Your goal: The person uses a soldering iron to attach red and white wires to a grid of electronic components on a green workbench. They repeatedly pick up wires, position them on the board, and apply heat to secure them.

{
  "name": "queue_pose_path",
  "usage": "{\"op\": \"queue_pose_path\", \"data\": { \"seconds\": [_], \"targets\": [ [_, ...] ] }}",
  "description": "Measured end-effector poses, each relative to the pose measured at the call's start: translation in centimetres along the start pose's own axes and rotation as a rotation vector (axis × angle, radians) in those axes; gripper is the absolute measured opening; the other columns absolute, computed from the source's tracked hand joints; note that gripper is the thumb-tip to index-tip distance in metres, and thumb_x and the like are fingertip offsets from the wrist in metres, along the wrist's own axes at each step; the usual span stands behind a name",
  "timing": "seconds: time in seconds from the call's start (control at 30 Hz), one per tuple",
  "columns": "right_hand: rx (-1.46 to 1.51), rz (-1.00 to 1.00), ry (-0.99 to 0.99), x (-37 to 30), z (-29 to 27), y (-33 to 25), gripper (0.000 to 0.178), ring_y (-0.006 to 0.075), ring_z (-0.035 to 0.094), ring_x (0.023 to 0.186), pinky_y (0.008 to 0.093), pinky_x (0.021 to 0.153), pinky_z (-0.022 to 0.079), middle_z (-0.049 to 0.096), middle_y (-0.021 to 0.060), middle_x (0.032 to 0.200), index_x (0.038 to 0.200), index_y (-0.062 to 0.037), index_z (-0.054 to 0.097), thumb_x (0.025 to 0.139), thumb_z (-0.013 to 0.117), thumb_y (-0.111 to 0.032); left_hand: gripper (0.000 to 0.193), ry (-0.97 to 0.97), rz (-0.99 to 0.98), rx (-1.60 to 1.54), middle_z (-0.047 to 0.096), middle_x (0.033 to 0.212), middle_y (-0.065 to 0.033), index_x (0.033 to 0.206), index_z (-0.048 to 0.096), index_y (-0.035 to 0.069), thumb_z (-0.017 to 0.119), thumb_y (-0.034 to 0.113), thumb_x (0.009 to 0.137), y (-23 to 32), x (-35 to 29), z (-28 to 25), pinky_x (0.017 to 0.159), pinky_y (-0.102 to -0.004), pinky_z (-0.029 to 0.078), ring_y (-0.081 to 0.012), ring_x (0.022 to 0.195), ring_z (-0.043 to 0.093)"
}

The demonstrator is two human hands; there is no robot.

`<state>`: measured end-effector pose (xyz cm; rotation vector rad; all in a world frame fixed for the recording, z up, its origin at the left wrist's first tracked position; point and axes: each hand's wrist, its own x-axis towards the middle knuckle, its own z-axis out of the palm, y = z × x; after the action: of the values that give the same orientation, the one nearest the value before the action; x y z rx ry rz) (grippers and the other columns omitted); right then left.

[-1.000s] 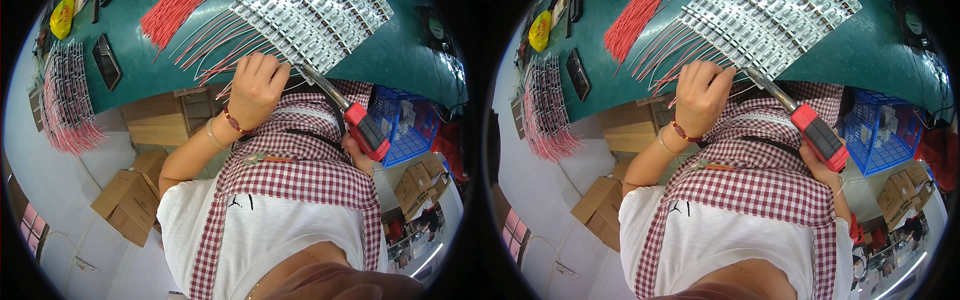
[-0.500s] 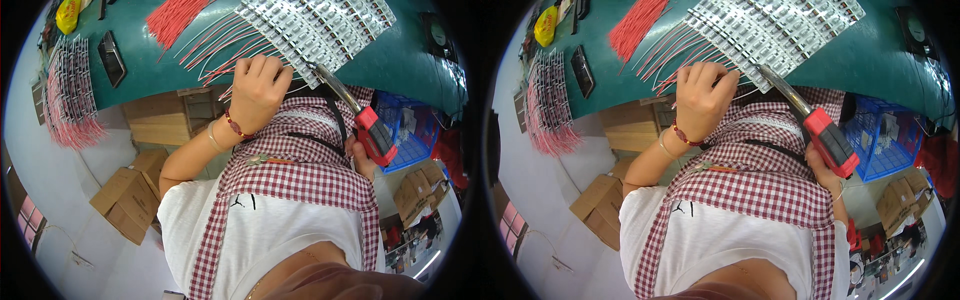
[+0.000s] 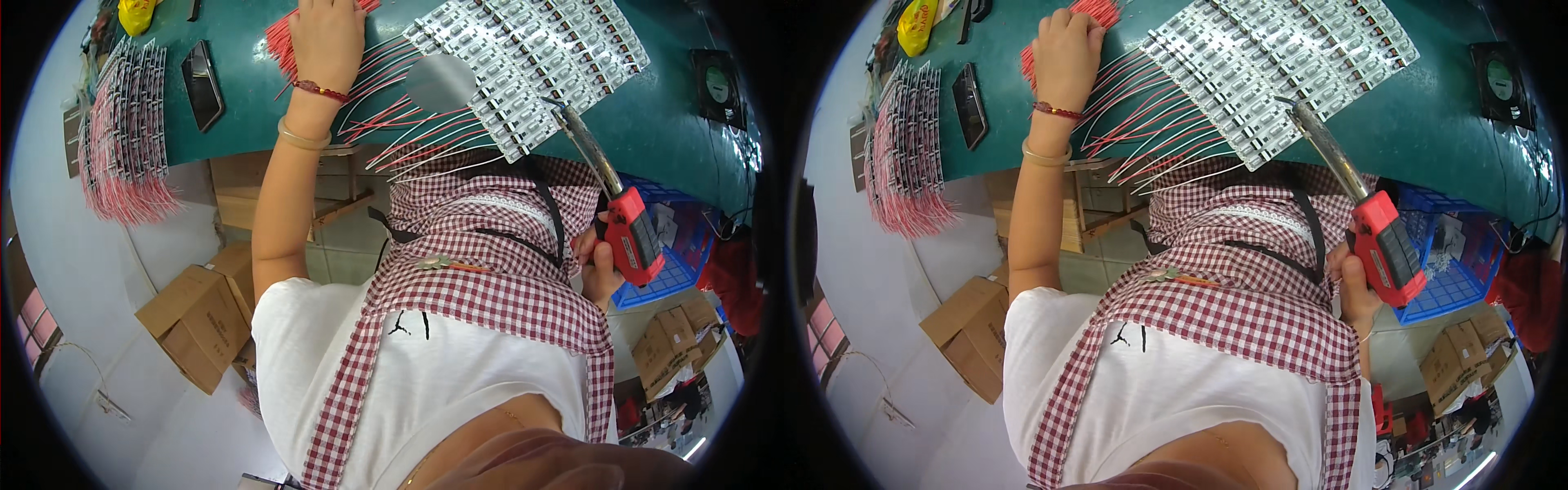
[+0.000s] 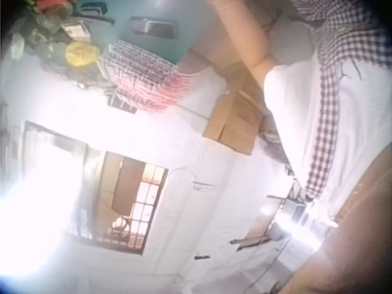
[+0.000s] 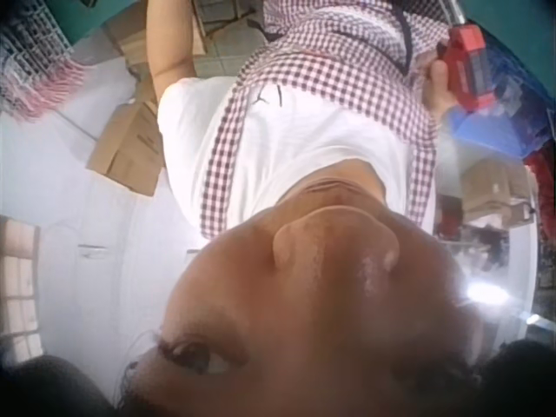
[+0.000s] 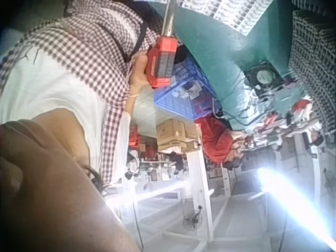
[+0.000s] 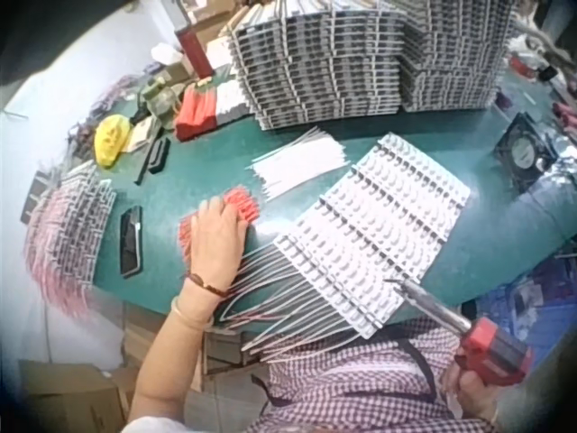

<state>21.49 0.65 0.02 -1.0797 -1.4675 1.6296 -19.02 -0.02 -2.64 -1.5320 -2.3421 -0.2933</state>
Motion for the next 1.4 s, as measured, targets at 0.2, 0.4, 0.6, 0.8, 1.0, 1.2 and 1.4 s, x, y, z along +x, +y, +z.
{"op": "queue_pose_path", "data": {
  "seconds": [0.2, 0.4, 0.6, 0.8, 1.0, 1.2, 1.4],
  "targets": [
    [-0.017, -0.016, 0.019, 0.5, -0.3, -0.1, 0.054, 0.0094, 0.039, 0.045, 0.0239, 0.046, 0.037, 0.047, 0.0041, 0.059, 0.116, 0.0051, 0.045, 0.087, 0.061, -0.038, 0.009, 0.142, 0.113, -0.002, 0.058, 0.092, -0.0093, 0.087, 0.057, 0.006, 0.060, 0.013, 0.082, -2.0, -0.7, 2.5, 0.068, -0.0406, 0.043, -0.0283, 0.084, 0.052],
    [-0.005, -0.062, -0.013, 1.2, -0.1, -0.2, 0.055, 0.0091, 0.040, 0.046, 0.0231, 0.047, 0.038, 0.047, 0.0043, 0.059, 0.116, 0.0055, 0.044, 0.087, 0.061, -0.038, 0.010, 0.255, -0.057, -0.433, 0.062, 0.083, -0.0096, 0.090, 0.058, 0.002, 0.056, 0.012, 0.089, -2.3, 0.1, 0.2, 0.067, -0.0348, 0.046, -0.0243, 0.077, 0.059],
    [0.008, -0.067, -0.015, 1.1, 0.1, -0.4, 0.050, 0.0091, 0.040, 0.046, 0.0231, 0.047, 0.039, 0.048, 0.0051, 0.061, 0.116, 0.0059, 0.044, 0.089, 0.058, -0.034, 0.021, 0.441, -0.369, -1.412, 0.063, 0.086, -0.0067, 0.101, 0.057, -0.003, 0.047, 0.015, 0.097, -1.5, -0.8, -2.8, 0.071, -0.0264, 0.050, -0.0132, 0.076, 0.060],
    [0.031, -0.056, -0.047, 1.2, 0.6, -0.6, 0.045, 0.0090, 0.041, 0.047, 0.0233, 0.048, 0.040, 0.049, 0.0057, 0.061, 0.116, 0.0063, 0.044, 0.090, 0.056, -0.028, 0.023, 0.581, -0.442, -1.357, 0.062, 0.083, -0.0064, 0.107, 0.057, -0.005, 0.049, 0.014, 0.096, -1.0, -1.6, -1.4, 0.075, -0.0260, 0.051, -0.0133, 0.076, 0.059],
    [0.053, -0.005, -0.037, 0.8, 0.6, -0.7, 0.047, 0.0092, 0.041, 0.047, 0.0235, 0.048, 0.039, 0.048, 0.0050, 0.061, 0.117, 0.0052, 0.043, 0.089, 0.057, -0.030, 0.016, 0.472, -0.483, -1.324, 0.060, 0.085, -0.0086, 0.096, 0.060, -0.003, 0.056, 0.011, 0.088, -1.1, -1.3, -1.9, 0.074, -0.0302, 0.048, -0.0186, 0.079, 0.057],
    [0.091, -0.001, -0.017, 0.3, -0.2, -0.4, 0.049, 0.0093, 0.041, 0.047, 0.0233, 0.048, 0.037, 0.048, 0.0049, 0.060, 0.117, 0.0050, 0.044, 0.088, 0.060, -0.031, 0.011, 0.340, -0.281, -1.318, 0.065, 0.084, -0.0064, 0.093, 0.064, -0.004, 0.058, 0.003, 0.089, 1.9, -2.4, -5.8, 0.069, -0.0236, 0.049, -0.0115, 0.075, 0.059],
    [0.138, 0.032, -0.068, -0.3, -0.8, 0.1, 0.050, 0.0104, 0.045, 0.049, 0.0221, 0.049, 0.036, 0.051, 0.0062, 0.062, 0.118, 0.0069, 0.046, 0.087, 0.063, -0.028, 0.019, -0.141, 0.102, -0.967, 0.063, 0.077, -0.0060, 0.086, 0.067, 0.004, 0.070, -0.005, 0.070, 7.1, -6.7, -9.0, 0.062, -0.0264, 0.046, -0.0176, 0.070, 0.060]
  ]
}}
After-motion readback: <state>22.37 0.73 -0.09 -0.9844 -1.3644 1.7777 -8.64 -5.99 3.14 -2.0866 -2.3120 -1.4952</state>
